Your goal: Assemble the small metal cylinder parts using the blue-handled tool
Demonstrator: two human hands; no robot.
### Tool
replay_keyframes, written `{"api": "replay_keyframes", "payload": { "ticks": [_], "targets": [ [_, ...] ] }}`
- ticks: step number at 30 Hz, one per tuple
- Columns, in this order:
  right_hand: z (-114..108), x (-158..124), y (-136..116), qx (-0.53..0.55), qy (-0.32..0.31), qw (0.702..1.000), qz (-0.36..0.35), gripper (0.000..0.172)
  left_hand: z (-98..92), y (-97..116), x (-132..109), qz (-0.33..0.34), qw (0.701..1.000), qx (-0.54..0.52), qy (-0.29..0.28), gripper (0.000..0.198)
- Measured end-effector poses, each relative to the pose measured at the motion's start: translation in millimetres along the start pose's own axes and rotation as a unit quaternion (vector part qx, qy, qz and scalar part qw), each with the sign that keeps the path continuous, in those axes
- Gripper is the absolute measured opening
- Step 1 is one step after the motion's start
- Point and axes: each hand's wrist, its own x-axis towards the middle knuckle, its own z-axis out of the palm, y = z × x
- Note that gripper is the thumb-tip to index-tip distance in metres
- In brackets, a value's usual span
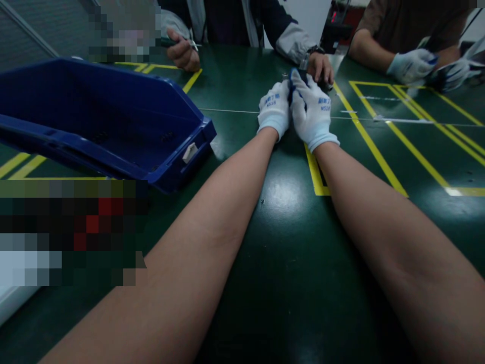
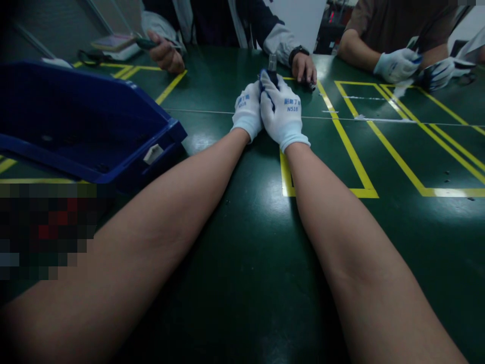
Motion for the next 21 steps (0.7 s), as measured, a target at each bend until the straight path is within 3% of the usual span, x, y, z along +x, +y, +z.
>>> {"api": "replay_keyframes", "payload": {
  "ticks": [2,4,8,11,17,21],
  "targets": [
    [-1,0,-3,-0.026,-0.010,1.000,-0.009,0.079,-5.6,4,-3,-0.022,1.000,0.009,0.010,0.048],
    [0,1,-3,-0.041,-0.061,0.997,-0.033,0.079,-9.6,9,-6,-0.034,0.999,0.010,0.018,0.049],
    [5,3,1,-0.038,-0.143,0.986,-0.076,0.072,-14.1,15,-8,-0.005,0.999,-0.004,0.042,0.055],
    [5,1,1,-0.032,-0.129,0.988,-0.081,0.070,-19.0,16,-11,-0.017,0.999,-0.004,0.027,0.058],
    [3,1,0,-0.050,-0.086,0.993,-0.068,0.068,-23.1,14,-15,-0.105,0.992,0.022,-0.065,0.071],
    [1,3,-3,-0.050,-0.048,0.997,-0.030,0.064,-20.3,10,-21,-0.123,0.991,0.035,-0.026,0.073]
  ]
}}
